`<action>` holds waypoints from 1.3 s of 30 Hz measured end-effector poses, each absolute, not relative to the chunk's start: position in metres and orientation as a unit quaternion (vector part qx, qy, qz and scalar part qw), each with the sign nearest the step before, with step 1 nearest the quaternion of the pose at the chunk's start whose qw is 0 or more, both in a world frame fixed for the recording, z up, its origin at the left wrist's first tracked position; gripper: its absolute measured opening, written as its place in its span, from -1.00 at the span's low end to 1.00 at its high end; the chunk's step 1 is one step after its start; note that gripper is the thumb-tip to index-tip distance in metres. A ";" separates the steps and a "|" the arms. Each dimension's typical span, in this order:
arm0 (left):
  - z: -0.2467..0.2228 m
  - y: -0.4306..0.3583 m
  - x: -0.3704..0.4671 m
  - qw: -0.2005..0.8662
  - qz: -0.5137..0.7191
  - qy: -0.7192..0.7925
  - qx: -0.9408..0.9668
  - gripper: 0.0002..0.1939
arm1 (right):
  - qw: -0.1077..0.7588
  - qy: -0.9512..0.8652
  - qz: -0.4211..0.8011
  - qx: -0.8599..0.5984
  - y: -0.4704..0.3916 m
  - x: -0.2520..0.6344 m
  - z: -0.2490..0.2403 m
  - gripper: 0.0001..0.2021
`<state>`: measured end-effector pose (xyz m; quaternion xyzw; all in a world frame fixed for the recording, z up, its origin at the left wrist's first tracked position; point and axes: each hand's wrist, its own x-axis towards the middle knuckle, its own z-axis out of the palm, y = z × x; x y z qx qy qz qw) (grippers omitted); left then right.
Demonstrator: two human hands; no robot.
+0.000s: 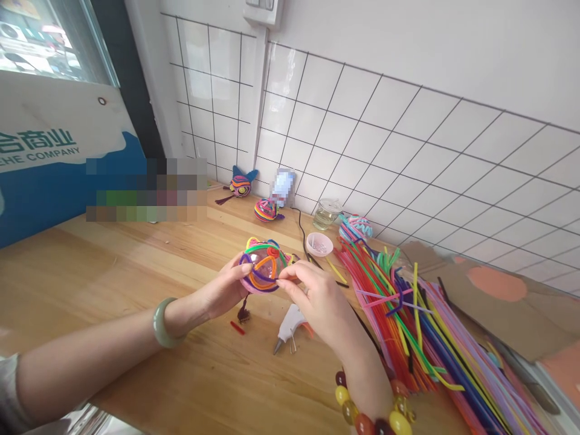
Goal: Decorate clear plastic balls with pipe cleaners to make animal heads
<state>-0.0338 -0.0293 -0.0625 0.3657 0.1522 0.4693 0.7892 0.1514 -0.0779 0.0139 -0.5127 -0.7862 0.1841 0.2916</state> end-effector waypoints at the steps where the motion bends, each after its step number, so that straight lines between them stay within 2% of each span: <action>1: -0.063 -0.030 -0.034 0.788 0.472 0.151 0.366 -0.50 | 0.293 -0.782 0.190 -0.515 -0.078 0.151 0.014 -0.89; 8: -0.065 -0.028 -0.035 0.775 0.477 0.141 0.390 -0.52 | 0.293 -0.788 0.194 -0.506 -0.080 0.151 0.016 -0.87; 20: -0.065 -0.029 -0.036 0.780 0.466 0.169 0.382 -0.49 | 0.244 -0.799 0.156 -0.527 -0.084 0.150 0.022 -0.84; 34: -0.063 -0.031 -0.034 0.784 0.461 0.162 0.382 -0.48 | 0.250 -0.791 0.164 -0.535 -0.084 0.151 0.019 -0.87; 39: -0.063 -0.031 -0.033 0.786 0.462 0.140 0.387 -0.55 | 0.252 -0.790 0.169 -0.532 -0.083 0.152 0.019 -0.87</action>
